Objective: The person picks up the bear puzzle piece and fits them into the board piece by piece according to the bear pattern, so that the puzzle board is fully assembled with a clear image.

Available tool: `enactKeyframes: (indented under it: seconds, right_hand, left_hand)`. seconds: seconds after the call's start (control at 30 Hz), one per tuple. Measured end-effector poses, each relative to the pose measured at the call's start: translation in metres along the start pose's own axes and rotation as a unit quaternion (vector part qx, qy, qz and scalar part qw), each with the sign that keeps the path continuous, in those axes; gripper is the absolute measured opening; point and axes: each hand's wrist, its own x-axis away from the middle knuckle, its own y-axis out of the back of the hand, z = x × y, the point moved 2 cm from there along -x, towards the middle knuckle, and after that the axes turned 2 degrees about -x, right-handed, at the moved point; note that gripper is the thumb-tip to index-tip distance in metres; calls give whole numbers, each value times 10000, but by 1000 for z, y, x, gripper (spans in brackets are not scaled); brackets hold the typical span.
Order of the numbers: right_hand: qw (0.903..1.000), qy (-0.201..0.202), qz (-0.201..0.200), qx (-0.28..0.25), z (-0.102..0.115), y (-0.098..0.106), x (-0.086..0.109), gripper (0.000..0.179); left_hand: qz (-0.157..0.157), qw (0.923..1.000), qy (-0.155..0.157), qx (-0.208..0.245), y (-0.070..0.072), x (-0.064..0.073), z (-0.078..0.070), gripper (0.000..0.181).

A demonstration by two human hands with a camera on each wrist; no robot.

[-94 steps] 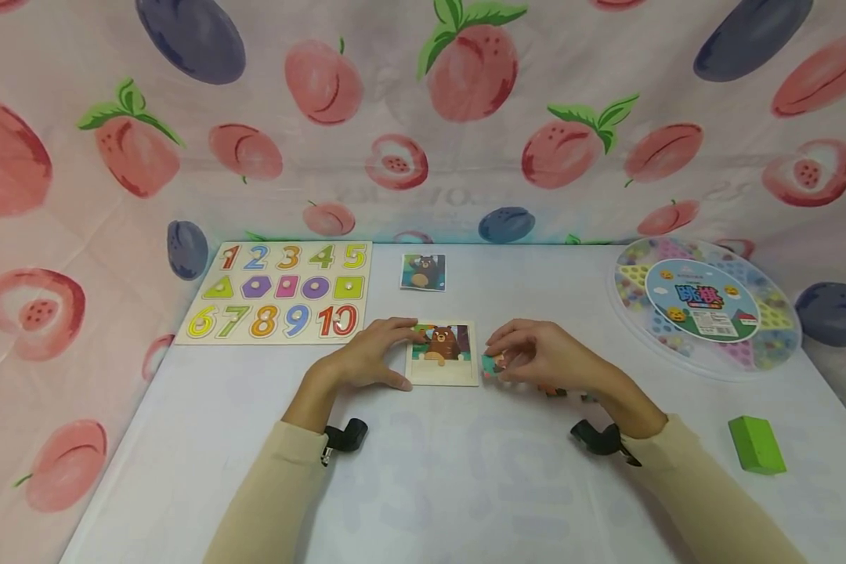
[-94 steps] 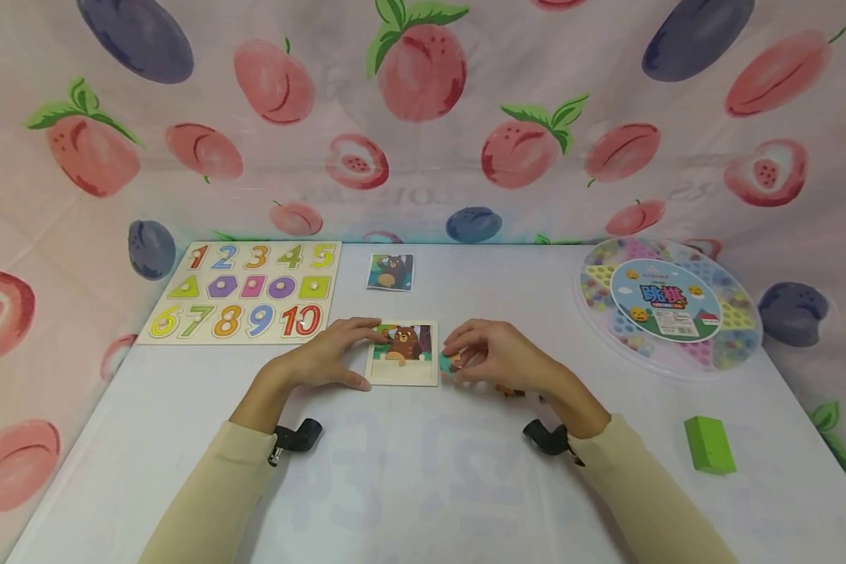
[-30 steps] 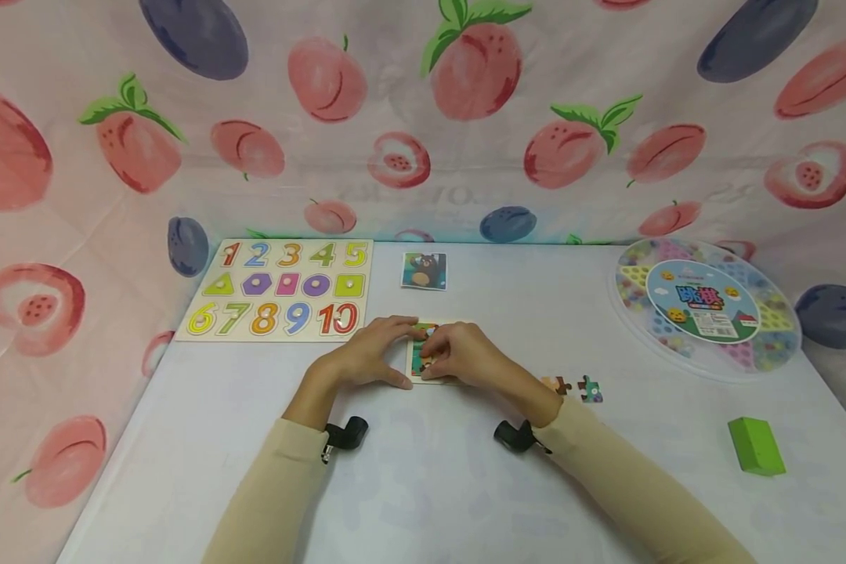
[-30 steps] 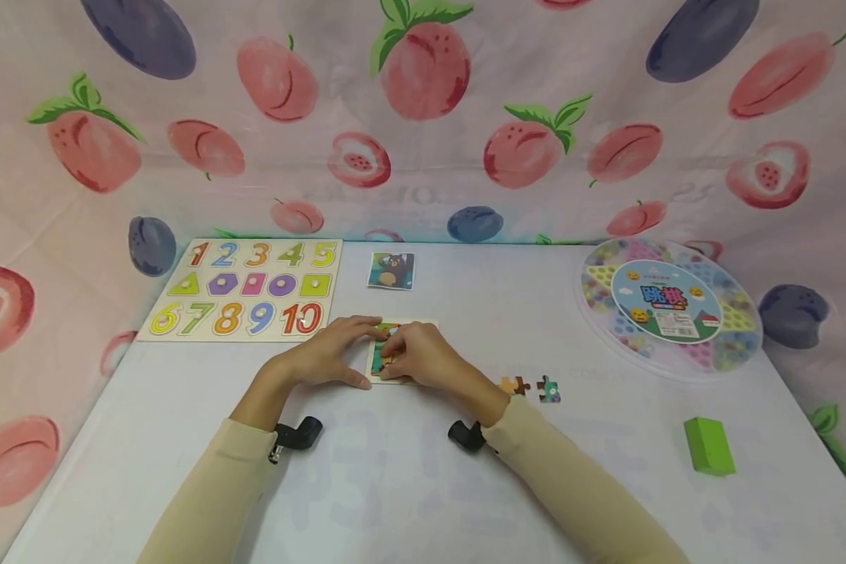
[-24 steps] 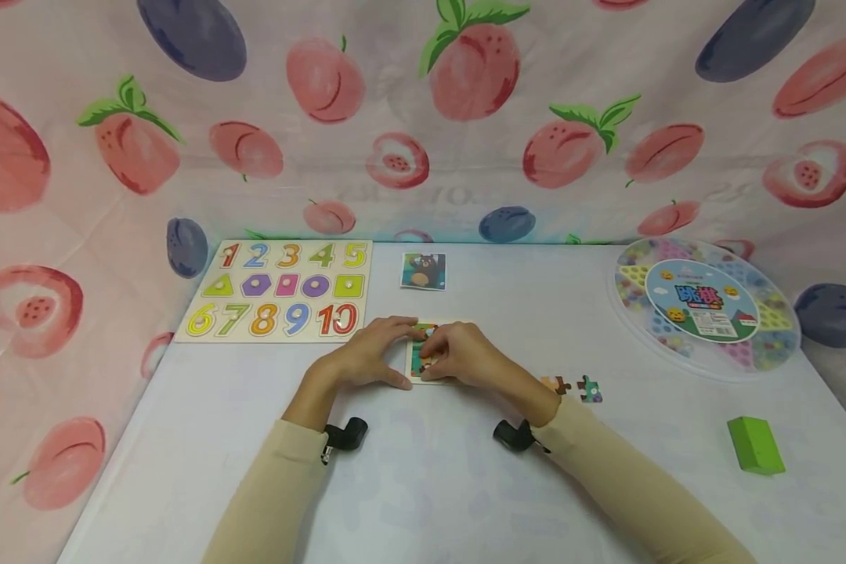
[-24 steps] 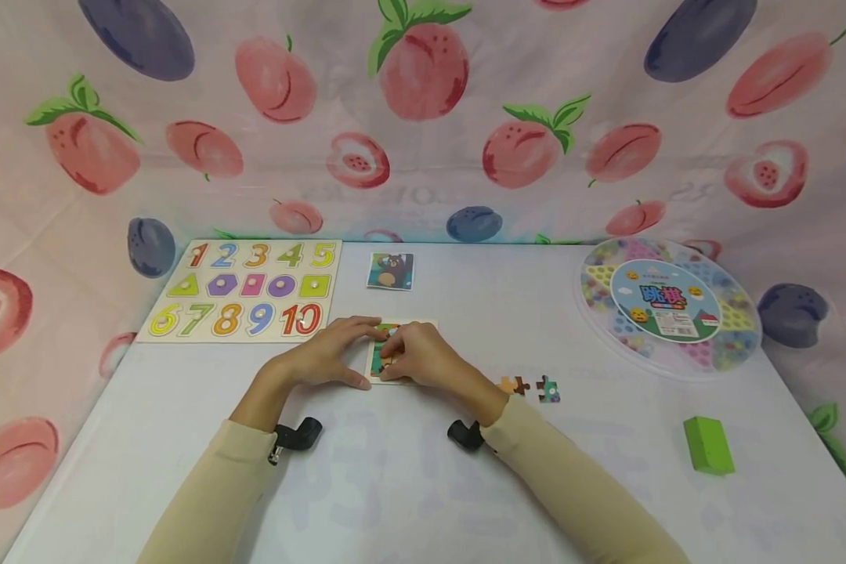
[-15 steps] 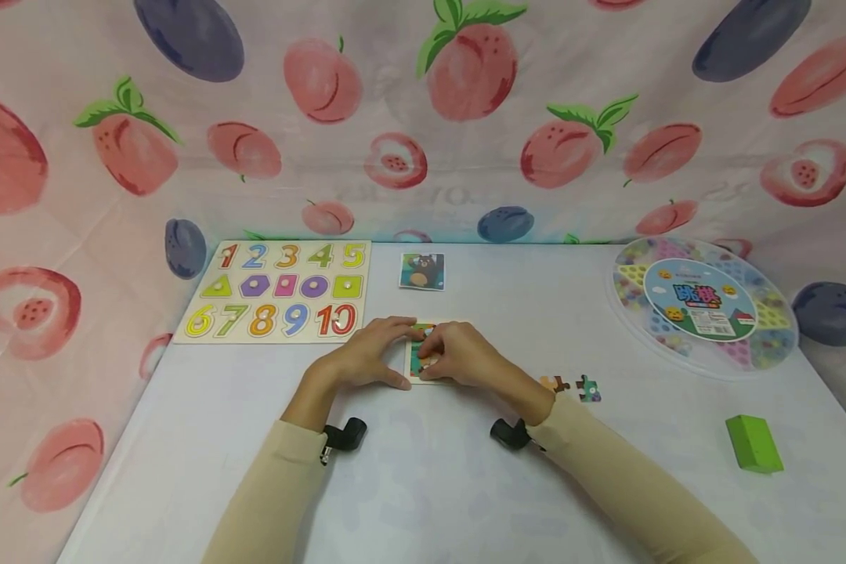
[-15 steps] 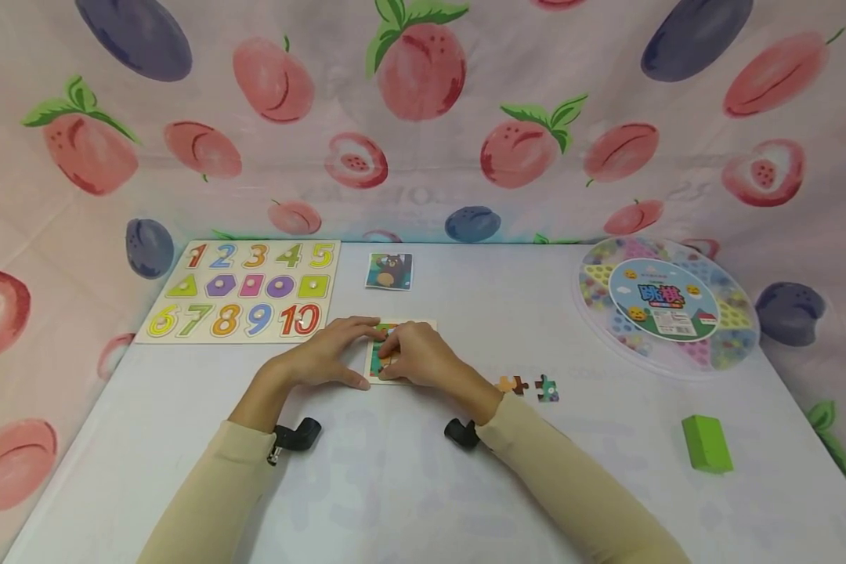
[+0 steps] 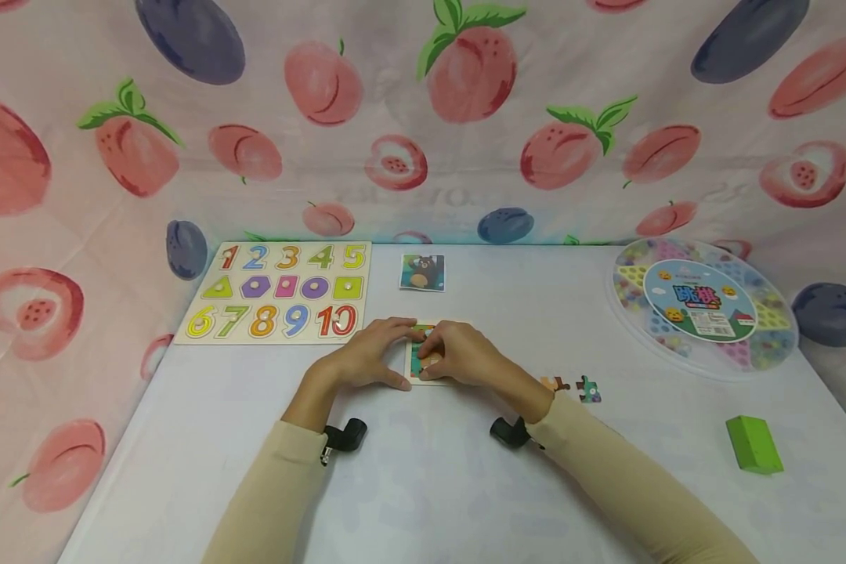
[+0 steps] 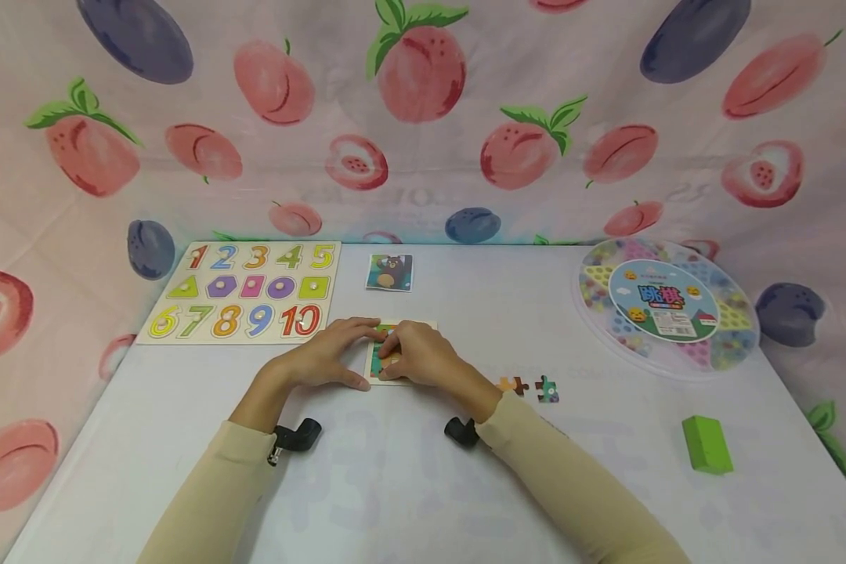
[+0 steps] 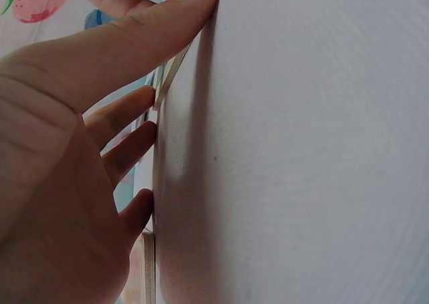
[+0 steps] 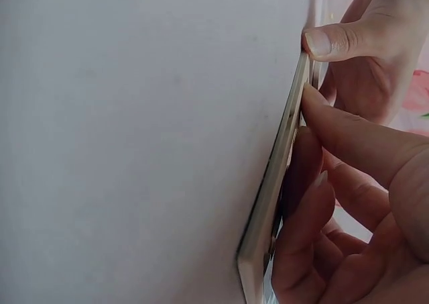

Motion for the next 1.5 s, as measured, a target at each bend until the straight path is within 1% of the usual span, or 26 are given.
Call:
enactKeyframes:
  seconds: [0.2,0.3,0.43,0.5,0.63,0.8,0.9,1.07,1.17,1.3,1.5]
  right_hand:
    - [9999,155,54,-45,1,2,3,25]
    - [9985,468,233,-163,-2,5,5,28]
    - [9932,919,545,-452,-10,12,12,34]
    - [9913,978,618,-628,-15,18,17,37]
    - [9919,829,524,-812,-27,33,29,42]
    - [9954,666,265,-642,-39,58,47,49]
    - [9969,556,72,-561,-48,72,59,52]
    - [9978,441,-184,-462,-66,89,78,52]
    - [9978,406,-271,-445,-75,96,89,51]
    - [9985,234,-281,-405,-87,102,103,49]
    - [9995,32,-207,-246,-104,103,118,51]
  left_hand:
    - [12,10000,28,17,0,0,0,72]
    - [30,10000,43,37,0,-1,0,73]
    - [34,10000,53,38,0,-1,1,73]
    - [37,10000,56,21,0,-1,0,72]
    - [62,9999,90,15,0,-1,0,72]
    - [76,9998,155,53,0,0,-2,71]
    - [59,9999,143,21,0,0,-2,71]
    - [35,9999,107,26,0,1,-2,70]
    - [40,9999,111,38,0,1,-2,70]
    - [41,9999,107,73,0,1,-2,70]
    - [47,9998,134,134,-1,1,-1,70]
